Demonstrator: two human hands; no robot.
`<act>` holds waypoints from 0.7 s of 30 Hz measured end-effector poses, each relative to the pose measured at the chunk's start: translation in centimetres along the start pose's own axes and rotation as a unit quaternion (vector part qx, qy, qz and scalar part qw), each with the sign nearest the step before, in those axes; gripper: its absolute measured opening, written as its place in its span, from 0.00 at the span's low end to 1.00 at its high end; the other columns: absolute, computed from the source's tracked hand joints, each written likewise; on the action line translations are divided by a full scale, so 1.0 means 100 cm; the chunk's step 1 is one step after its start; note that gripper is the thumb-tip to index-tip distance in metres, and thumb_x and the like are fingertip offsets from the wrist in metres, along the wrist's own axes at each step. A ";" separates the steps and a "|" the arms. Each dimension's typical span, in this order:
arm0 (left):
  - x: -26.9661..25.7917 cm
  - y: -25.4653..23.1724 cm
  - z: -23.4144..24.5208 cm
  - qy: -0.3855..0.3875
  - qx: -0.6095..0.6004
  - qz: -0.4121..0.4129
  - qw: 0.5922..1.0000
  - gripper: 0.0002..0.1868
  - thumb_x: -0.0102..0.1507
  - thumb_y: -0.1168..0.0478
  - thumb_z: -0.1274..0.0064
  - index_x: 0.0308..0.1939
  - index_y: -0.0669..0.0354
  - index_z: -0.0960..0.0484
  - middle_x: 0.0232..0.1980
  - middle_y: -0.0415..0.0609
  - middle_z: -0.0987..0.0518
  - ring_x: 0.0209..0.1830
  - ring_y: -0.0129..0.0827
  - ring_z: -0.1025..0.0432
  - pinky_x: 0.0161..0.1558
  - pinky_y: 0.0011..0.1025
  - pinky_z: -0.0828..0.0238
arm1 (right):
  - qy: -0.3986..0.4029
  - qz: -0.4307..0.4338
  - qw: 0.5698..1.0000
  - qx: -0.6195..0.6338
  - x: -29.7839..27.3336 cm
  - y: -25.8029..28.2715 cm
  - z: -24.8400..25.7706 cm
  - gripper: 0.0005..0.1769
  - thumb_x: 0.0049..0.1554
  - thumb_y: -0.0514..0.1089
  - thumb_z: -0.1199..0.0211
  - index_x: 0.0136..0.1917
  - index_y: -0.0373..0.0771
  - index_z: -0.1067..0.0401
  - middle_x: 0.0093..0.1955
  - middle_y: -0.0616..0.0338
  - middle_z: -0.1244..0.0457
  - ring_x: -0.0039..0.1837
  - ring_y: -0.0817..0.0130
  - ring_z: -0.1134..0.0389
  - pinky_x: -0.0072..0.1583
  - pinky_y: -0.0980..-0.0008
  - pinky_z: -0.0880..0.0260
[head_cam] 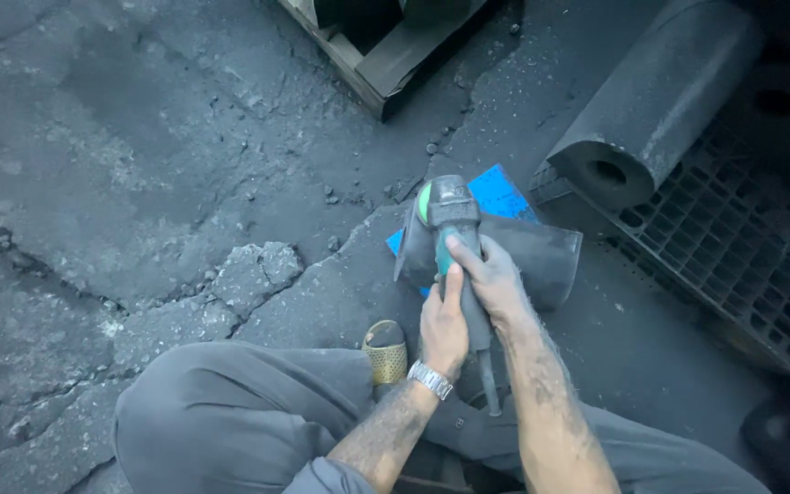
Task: Using an angle grinder to smooth and shape industrial rubber or foam components on a factory floor.
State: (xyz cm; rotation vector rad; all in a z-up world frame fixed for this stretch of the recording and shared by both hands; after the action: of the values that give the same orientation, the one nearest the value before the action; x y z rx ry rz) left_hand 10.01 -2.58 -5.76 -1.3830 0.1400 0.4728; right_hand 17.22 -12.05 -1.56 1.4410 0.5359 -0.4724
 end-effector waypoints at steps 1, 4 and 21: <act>0.000 -0.013 0.004 0.000 0.000 0.000 1.000 0.43 0.70 0.32 0.70 0.62 0.69 0.24 0.55 0.70 0.23 0.56 0.63 0.29 0.54 0.45 0.35 | 0.000 0.000 1.000 0.000 0.001 -0.001 0.000 0.26 0.55 0.60 0.33 0.54 0.36 0.25 0.43 0.64 0.33 0.44 0.77 0.33 0.45 0.72 0.32; -0.003 -0.011 0.012 -0.010 -0.099 0.142 0.985 0.41 0.66 0.32 0.63 0.56 0.68 0.20 0.51 0.69 0.18 0.56 0.59 0.25 0.54 0.44 0.33 | 0.016 0.007 1.000 0.003 0.005 -0.004 -0.002 0.27 0.55 0.61 0.33 0.55 0.37 0.25 0.44 0.65 0.33 0.45 0.78 0.33 0.47 0.73 0.32; -0.043 -0.040 -0.096 0.256 0.045 0.082 0.962 0.46 0.62 0.25 0.61 0.52 0.68 0.22 0.47 0.73 0.19 0.53 0.65 0.25 0.52 0.51 0.31 | -0.169 0.041 0.962 0.211 -0.054 -0.062 0.146 0.27 0.60 0.58 0.36 0.58 0.32 0.28 0.49 0.51 0.30 0.48 0.63 0.28 0.51 0.64 0.26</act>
State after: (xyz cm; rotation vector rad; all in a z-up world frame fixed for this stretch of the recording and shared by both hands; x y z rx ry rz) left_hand 9.46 -13.29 -2.44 -1.3848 0.6949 0.2298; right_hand 10.09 -27.15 -2.44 1.7318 0.0995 -0.7808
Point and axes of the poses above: each hand's wrist, its own x-axis towards the middle knuckle, its own z-axis out of the back of the hand, y = z × x, the point moved 10 cm from there along x, towards the middle knuckle
